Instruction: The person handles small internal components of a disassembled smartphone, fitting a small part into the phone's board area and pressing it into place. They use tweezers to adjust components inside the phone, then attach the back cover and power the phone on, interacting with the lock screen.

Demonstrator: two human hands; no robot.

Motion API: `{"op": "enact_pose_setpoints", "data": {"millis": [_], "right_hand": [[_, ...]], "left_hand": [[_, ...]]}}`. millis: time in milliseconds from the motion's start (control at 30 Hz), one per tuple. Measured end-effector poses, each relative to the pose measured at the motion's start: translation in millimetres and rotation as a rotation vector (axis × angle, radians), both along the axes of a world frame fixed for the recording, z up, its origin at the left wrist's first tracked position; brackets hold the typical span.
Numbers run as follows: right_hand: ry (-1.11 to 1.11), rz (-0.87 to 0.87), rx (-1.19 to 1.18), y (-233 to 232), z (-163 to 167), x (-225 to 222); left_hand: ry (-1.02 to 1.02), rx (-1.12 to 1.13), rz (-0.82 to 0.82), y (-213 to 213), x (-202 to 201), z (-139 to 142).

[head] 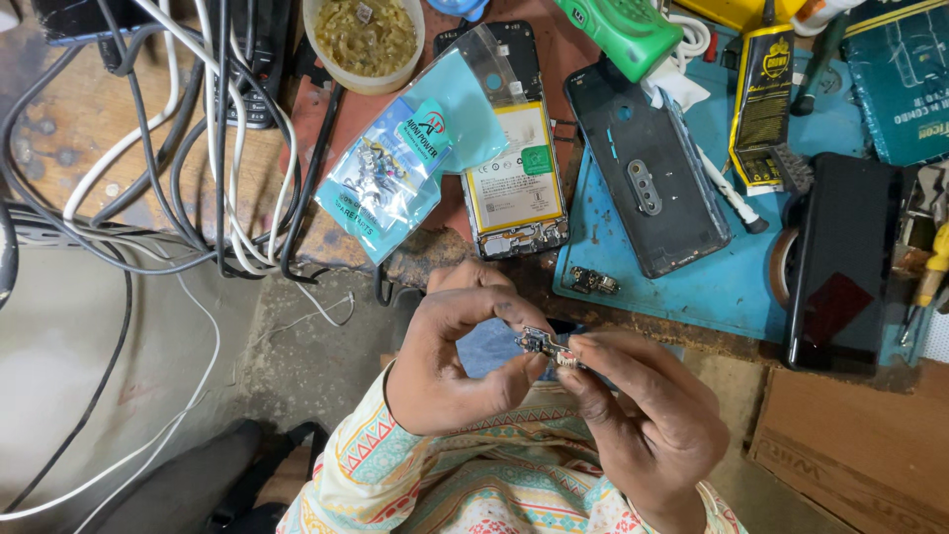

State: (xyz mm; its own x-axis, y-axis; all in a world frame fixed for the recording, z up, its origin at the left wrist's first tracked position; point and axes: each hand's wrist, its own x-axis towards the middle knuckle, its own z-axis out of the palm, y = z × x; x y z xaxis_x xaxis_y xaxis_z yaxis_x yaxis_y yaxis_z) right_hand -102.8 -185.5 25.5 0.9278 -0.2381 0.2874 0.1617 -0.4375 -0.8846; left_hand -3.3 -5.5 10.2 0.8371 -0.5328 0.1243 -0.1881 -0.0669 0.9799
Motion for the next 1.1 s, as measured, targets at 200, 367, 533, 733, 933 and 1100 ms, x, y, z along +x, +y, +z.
{"op": "enact_pose_setpoints", "data": {"millis": [200,367,533,733,933,1100], "right_hand": [[0.009,0.008,-0.031,1.7,-0.2,1.1],[0.08,0.042,0.057,2.3,0.7,-0.1],[0.065,-0.029,0.041,4.5,0.0,0.3],[0.048,-0.016,0.044,4.5,-0.5,0.6],[0.059,-0.014,0.083,3.6,-1.8,0.3],[-0.032,0.039,0.029,1.0,-5.7,0.3]], "left_hand": [[0.075,-0.032,0.019,-0.4,-1.0,-4.4],[0.067,-0.005,0.034,-0.3,-1.6,-5.2],[0.076,0.005,0.031,0.0,-2.0,-5.1],[0.082,-0.004,0.031,0.7,-2.0,-5.4],[0.077,-0.003,0.031,0.2,-2.4,-6.1],[0.05,0.014,0.017,0.9,-1.2,-4.7]]}}
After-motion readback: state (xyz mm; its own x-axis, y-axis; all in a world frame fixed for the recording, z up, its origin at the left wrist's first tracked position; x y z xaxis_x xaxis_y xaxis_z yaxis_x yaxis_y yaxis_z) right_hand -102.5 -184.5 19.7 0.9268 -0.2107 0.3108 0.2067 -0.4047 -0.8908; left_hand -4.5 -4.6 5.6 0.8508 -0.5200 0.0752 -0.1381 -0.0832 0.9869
